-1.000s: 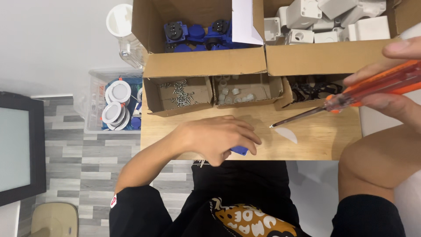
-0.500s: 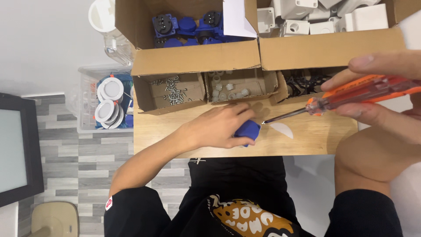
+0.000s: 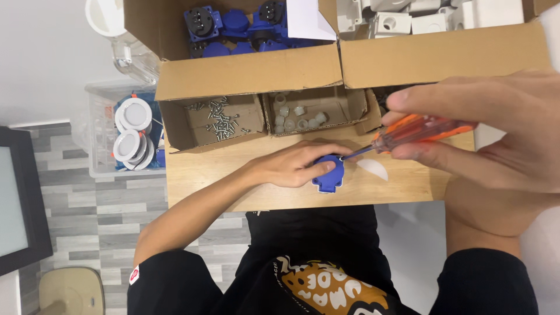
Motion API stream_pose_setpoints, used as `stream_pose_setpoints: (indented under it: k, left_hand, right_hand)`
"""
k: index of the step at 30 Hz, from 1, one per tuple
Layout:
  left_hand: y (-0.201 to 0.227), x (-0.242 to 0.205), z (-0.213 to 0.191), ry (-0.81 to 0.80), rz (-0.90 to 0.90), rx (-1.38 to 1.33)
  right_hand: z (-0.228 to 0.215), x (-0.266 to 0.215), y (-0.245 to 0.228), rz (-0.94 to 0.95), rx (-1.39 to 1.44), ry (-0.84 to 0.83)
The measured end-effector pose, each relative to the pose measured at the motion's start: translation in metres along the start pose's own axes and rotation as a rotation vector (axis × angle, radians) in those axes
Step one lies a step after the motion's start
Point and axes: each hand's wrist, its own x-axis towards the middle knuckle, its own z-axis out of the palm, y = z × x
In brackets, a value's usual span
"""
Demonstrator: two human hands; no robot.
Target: The person assembles a blue electrical socket by attaching a white cover and securing it with screws using a screwdriver. They retrieve parts and screws from a nearby box and tighten each screw in sequence.
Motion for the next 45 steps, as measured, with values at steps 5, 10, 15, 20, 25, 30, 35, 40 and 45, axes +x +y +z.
stream_pose_setpoints:
  k: [5, 10, 15, 20, 25, 30, 35, 40, 45]
  left_hand:
    - [0.005, 0.000, -0.003, -0.007, 0.107, -0.073]
    - [0.000, 0.001, -0.001, 0.007, 0.179, -0.093]
    - [-0.007, 0.000, 0.004, 0.008, 0.135, -0.110]
    - [-0.007, 0.001, 0.004, 0.021, 0.145, -0.076]
    - [-0.009, 0.001, 0.005, 0.039, 0.174, -0.059]
    - [-0.008, 0.000, 0.005, 0.040, 0.165, -0.051]
    - [-0.009, 0.000, 0.005, 0.055, 0.190, -0.028]
    - [-0.011, -0.001, 0.005, 0.025, 0.138, -0.065]
    - [-0.013, -0.001, 0.007, 0.020, 0.138, -0.089]
  right_hand:
    - [-0.001, 0.007, 0.000, -0.061, 0.009, -0.045]
    - [-0.008, 0.000, 0.006, 0.020, 0.067, -0.157]
    - [-0.005, 0.012, 0.010, -0.182, 0.028, -0.091]
    - [0.004, 0.017, 0.000, 0.106, -0.125, -0.113]
    - [0.025, 0.016, -0.002, 0.093, -0.227, -0.015]
    - [0.023, 0.027, 0.011, -0.432, -0.143, 0.193]
    - [0.004, 0.008, 0.023, -0.172, 0.446, -0.294]
    - [-0.007, 0.014, 0.017, -0.206, 0.348, -0.266]
    - [-0.003, 0.029, 0.012, -0.356, 0.040, -0.150]
